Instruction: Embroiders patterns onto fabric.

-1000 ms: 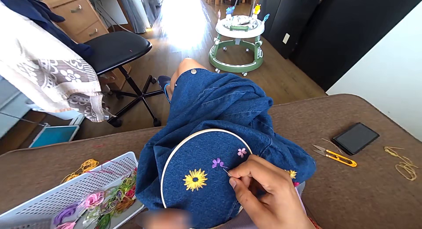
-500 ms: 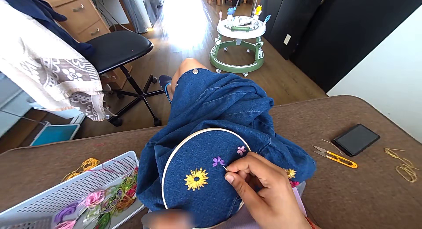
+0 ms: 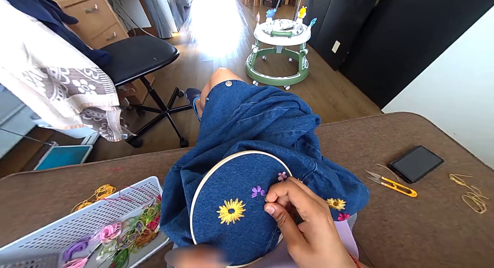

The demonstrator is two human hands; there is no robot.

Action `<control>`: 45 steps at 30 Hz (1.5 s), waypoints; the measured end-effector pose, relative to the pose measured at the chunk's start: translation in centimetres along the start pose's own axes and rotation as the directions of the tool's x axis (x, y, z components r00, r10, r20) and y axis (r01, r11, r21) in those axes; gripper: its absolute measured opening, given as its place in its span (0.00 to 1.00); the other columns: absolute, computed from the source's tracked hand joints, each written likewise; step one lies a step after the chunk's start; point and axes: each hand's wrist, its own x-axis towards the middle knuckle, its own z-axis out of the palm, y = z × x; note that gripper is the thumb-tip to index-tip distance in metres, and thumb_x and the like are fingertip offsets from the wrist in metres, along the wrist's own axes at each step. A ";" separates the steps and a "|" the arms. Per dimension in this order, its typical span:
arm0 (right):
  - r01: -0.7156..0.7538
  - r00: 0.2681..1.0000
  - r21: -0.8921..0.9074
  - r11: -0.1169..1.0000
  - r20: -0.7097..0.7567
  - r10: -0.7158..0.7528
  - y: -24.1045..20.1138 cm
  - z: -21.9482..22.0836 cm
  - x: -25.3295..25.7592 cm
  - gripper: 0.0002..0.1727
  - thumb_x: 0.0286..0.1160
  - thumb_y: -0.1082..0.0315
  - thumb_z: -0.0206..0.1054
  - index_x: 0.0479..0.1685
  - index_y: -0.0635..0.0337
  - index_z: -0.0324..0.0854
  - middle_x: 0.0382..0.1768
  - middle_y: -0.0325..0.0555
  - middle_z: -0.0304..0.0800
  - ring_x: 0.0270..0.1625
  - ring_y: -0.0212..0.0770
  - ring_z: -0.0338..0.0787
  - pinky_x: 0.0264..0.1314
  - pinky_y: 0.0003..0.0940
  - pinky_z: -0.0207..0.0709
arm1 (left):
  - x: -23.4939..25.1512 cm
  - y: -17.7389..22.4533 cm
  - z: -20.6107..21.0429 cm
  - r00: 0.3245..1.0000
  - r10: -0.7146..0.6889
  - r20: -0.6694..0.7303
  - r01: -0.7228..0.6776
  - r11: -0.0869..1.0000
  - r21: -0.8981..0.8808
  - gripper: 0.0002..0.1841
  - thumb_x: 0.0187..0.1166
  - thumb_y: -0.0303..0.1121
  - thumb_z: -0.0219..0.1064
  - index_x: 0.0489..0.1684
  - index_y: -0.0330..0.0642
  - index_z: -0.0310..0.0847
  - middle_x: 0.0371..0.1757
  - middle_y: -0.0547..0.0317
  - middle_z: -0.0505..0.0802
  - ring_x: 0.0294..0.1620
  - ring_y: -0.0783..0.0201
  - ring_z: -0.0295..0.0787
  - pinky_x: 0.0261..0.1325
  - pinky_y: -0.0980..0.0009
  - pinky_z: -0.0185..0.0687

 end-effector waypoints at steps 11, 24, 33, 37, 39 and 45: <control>-0.017 0.999 0.053 0.998 -0.038 0.019 0.1 0.4 -0.1 0.08 0.82 0.63 0.67 0.41 0.58 0.83 0.31 0.35 0.81 0.31 0.19 0.79 0.33 0.10 0.75 | 0.1 0.0 0.2 1.000 -0.023 0.001 0.023 1.000 -0.015 0.20 0.79 0.25 0.61 0.69 0.41 0.86 0.67 0.56 0.92 0.74 0.63 0.85 0.80 0.60 0.75; -0.016 1.000 0.064 0.998 -0.017 0.017 0.2 0.2 -0.2 0.06 0.81 0.67 0.65 0.43 0.60 0.83 0.33 0.38 0.81 0.29 0.20 0.79 0.31 0.11 0.76 | -0.1 0.0 0.1 1.000 -0.025 -0.005 0.025 1.000 0.005 0.20 0.79 0.26 0.62 0.68 0.42 0.87 0.67 0.57 0.93 0.74 0.63 0.85 0.80 0.60 0.76; -0.005 0.998 0.128 0.992 -0.056 0.012 0.4 0.5 0.0 0.09 0.81 0.62 0.69 0.41 0.59 0.83 0.32 0.35 0.83 0.31 0.18 0.80 0.33 0.10 0.76 | -1.4 0.7 0.2 1.000 0.026 -0.016 -0.020 0.958 0.285 0.19 0.84 0.26 0.59 0.69 0.47 0.86 0.66 0.65 0.93 0.70 0.72 0.86 0.76 0.70 0.78; -0.006 0.998 0.223 0.975 -0.060 0.020 0.2 0.2 0.5 0.12 0.78 0.61 0.73 0.42 0.60 0.80 0.29 0.35 0.85 0.28 0.19 0.81 0.30 0.12 0.78 | -0.3 0.2 1.4 1.000 -0.002 -0.019 0.006 0.969 0.246 0.19 0.83 0.26 0.60 0.70 0.47 0.86 0.67 0.65 0.93 0.72 0.72 0.85 0.78 0.69 0.77; 0.022 0.999 0.142 0.990 -0.041 -0.016 0.0 -0.4 0.9 0.14 0.79 0.57 0.73 0.46 0.59 0.82 0.30 0.34 0.87 0.30 0.19 0.84 0.32 0.12 0.80 | -0.2 0.1 1.8 0.999 -0.021 -0.026 0.027 0.963 0.267 0.19 0.84 0.26 0.60 0.70 0.48 0.86 0.67 0.66 0.93 0.72 0.73 0.85 0.78 0.71 0.76; 0.159 0.987 -0.272 0.949 0.059 -0.148 -1.3 -1.9 2.5 0.13 0.83 0.48 0.67 0.46 0.44 0.90 0.40 0.32 0.84 0.39 0.21 0.82 0.35 0.14 0.75 | -0.3 0.2 2.0 0.997 -0.062 -0.043 0.073 0.934 0.350 0.19 0.85 0.26 0.59 0.70 0.52 0.87 0.66 0.71 0.93 0.70 0.78 0.85 0.76 0.75 0.77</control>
